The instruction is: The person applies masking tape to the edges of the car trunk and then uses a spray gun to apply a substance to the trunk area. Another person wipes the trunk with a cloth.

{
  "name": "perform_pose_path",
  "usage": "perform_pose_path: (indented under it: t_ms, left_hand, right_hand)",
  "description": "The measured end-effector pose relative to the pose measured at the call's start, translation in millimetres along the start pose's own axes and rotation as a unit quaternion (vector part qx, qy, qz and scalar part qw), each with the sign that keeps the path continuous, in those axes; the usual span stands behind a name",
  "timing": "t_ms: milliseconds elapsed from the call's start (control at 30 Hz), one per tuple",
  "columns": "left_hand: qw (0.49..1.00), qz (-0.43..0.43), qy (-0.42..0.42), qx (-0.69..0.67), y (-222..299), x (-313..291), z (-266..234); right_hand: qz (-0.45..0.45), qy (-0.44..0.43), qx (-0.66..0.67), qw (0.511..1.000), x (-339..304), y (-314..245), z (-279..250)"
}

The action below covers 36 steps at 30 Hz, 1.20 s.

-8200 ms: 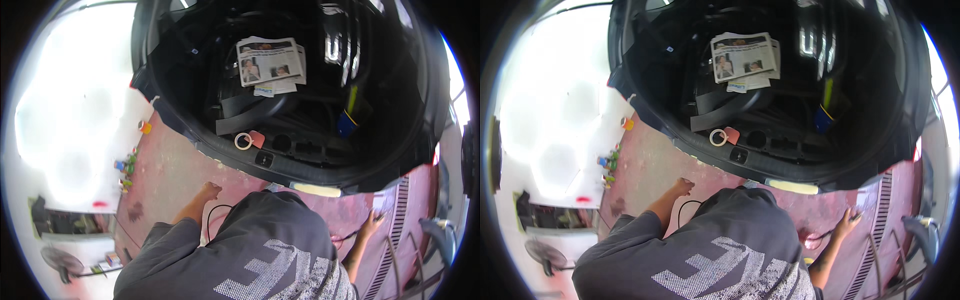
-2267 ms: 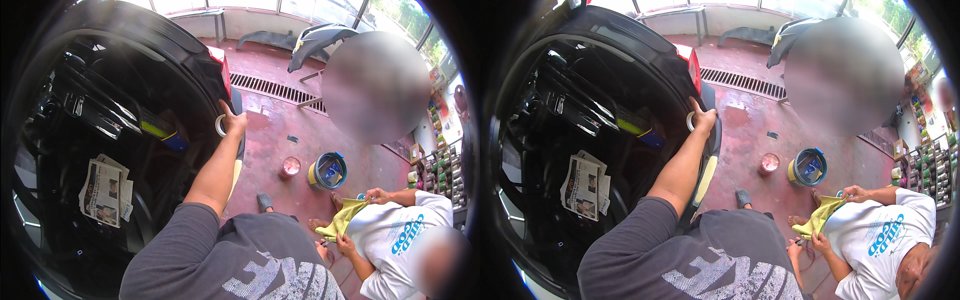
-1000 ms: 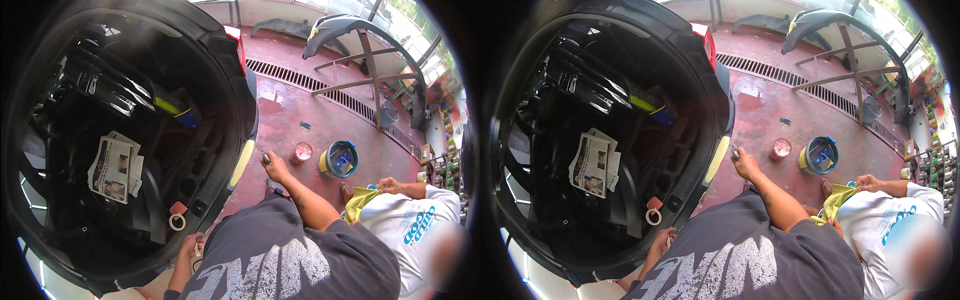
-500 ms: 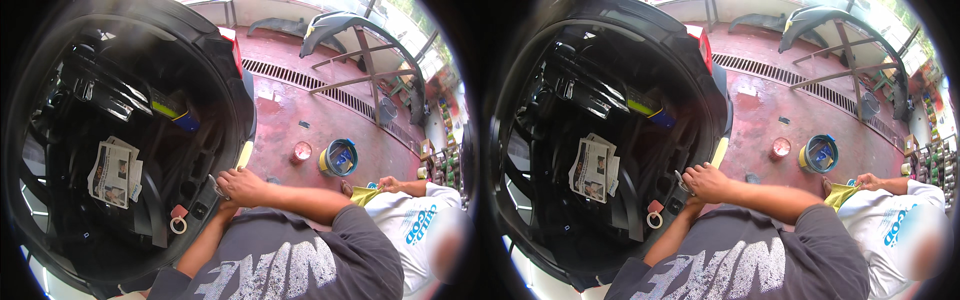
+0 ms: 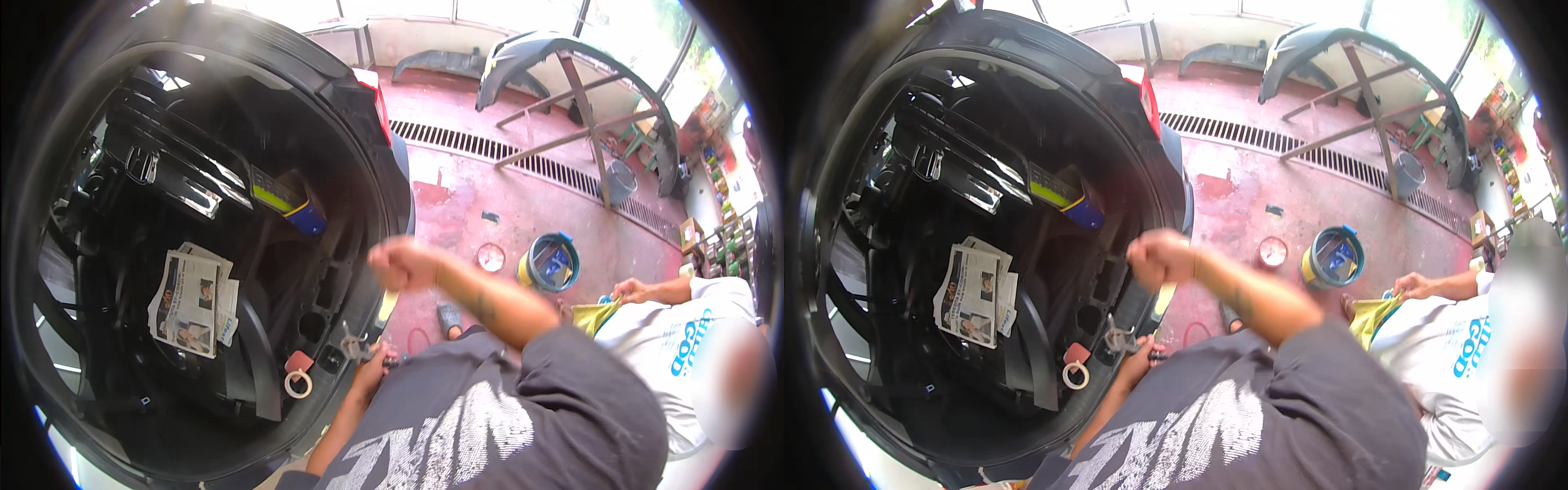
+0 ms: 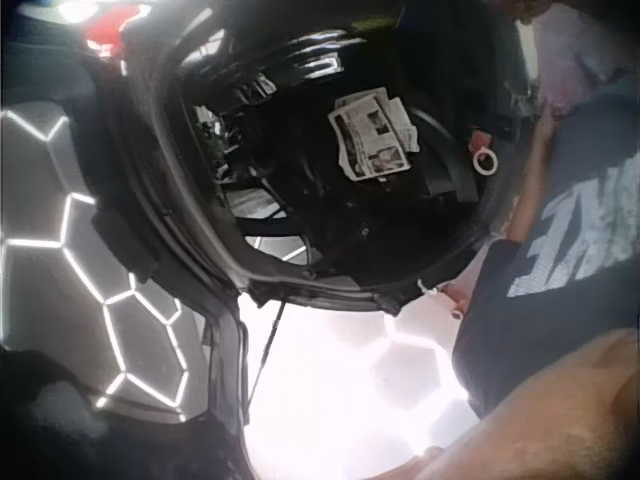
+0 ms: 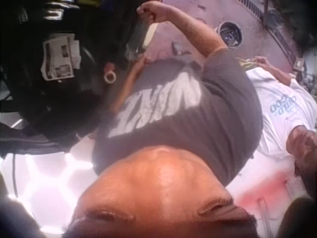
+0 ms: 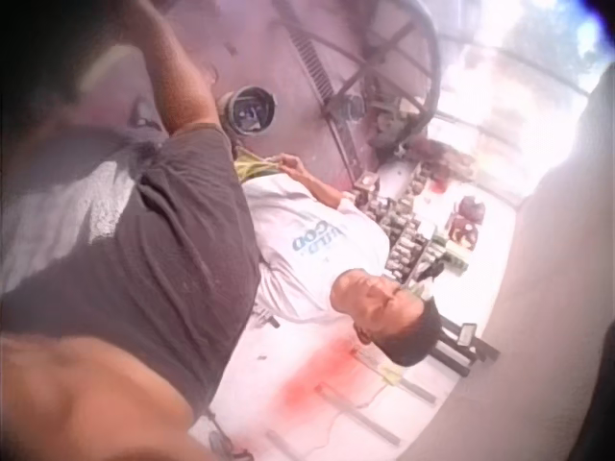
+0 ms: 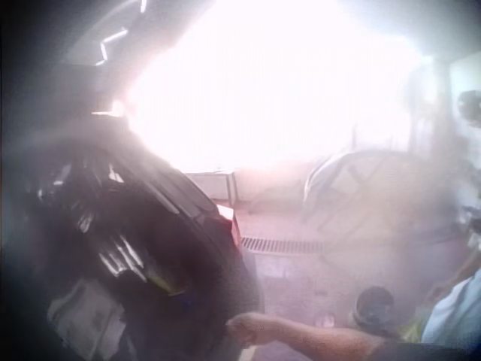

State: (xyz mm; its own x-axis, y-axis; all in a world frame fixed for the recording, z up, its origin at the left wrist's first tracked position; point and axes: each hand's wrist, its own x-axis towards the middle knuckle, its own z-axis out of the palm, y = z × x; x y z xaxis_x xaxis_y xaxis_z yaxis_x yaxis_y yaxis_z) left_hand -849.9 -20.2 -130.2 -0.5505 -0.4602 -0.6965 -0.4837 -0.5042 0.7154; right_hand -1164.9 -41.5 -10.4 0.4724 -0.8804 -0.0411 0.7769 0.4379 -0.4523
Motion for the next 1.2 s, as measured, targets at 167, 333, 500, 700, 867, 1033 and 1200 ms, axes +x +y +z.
perform_pose_path:
  t_ms: [167, 333, 500, 700, 867, 1033, 1200]
  left_hand:
    - [0.998, -0.018, -0.029, -0.053, -31, -2, -32]
    - [0.997, -0.013, -0.08, 0.012, -8, 1, -30]
    - [0.976, 0.125, -0.173, 0.042, 19, -1, 6]
    - [0.938, 0.152, -0.288, 0.117, 22, -42, 38]
    - [0.976, 0.098, -0.184, 0.067, -14, -52, -2]
    - [0.991, 0.067, 0.059, 0.099, -99, -75, -98]
    - [0.949, -0.036, 0.274, 0.153, -230, -128, -148]
  right_hand:
    - [0.026, 0.063, -0.006, 0.998, -32, 94, 62]
    - [0.055, 0.303, -0.475, 0.824, -75, 153, 19]
    - [-0.069, 0.35, -0.595, 0.72, -58, 187, 56]
    - [-0.051, 0.463, -0.533, 0.706, -67, 214, 70]
    - [-0.303, 0.507, -0.395, 0.704, -105, 257, 31]
    - [-0.273, 0.643, -0.367, 0.614, -194, 227, 36]
    - [-0.327, 0.644, -0.405, 0.561, -261, 217, 52]
